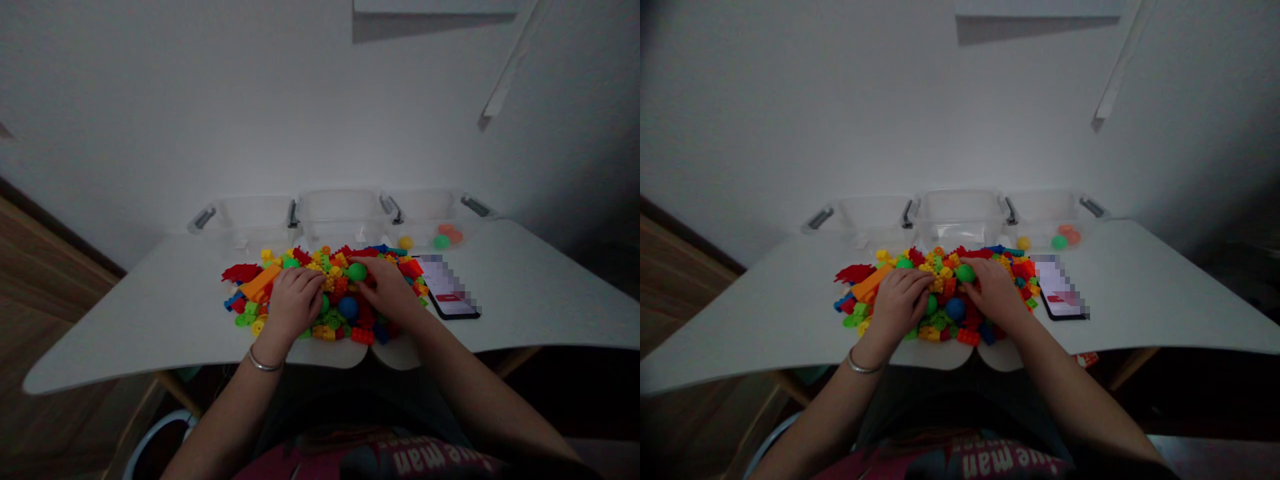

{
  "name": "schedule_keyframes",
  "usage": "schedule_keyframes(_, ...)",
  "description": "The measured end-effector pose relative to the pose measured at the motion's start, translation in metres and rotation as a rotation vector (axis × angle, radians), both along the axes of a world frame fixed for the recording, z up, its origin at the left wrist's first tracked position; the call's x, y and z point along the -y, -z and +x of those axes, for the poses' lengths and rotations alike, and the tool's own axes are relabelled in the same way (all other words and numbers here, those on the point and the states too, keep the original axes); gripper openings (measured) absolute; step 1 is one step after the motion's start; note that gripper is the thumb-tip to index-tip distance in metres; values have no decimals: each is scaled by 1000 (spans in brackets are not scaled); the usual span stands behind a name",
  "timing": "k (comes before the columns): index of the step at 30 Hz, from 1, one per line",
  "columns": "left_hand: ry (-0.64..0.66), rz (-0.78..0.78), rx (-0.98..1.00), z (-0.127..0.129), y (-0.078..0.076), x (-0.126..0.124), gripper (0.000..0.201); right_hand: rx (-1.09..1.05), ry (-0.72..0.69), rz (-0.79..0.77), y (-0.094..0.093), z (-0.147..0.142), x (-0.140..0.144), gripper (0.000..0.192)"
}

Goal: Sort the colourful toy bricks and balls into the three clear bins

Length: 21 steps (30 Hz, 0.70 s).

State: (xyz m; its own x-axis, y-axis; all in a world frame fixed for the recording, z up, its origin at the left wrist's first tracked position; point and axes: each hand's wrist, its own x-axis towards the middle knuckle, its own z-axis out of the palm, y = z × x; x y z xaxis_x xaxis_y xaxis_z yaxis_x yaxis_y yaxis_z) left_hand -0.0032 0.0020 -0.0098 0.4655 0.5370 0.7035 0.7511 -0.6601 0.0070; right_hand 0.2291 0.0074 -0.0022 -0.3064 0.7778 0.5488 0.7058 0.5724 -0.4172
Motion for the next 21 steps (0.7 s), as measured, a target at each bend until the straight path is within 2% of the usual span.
schedule_keyframes(4, -1, -10, 11, 0, 0, 1, 24, -149, 116, 127, -12, 18, -5, 44)
schedule_keyframes(7, 4, -10, 14, 0, 0, 1, 24, -234, 265, 285, -28, 42, -15, 37)
schedule_keyframes(11, -6, -18, 8, 0, 0, 2, 24, -287, 440, 399, -41, 78, -38, 34)
schedule_keyframes(16, 0, -11, 8, -1, 0, 2, 23, -273, 526, 405, -37, 111, -71, 32)
schedule_keyframes(21, -8, 0, 1, 0, 1, 1, 23, -204, 572, 340, -26, 120, -83, 29)
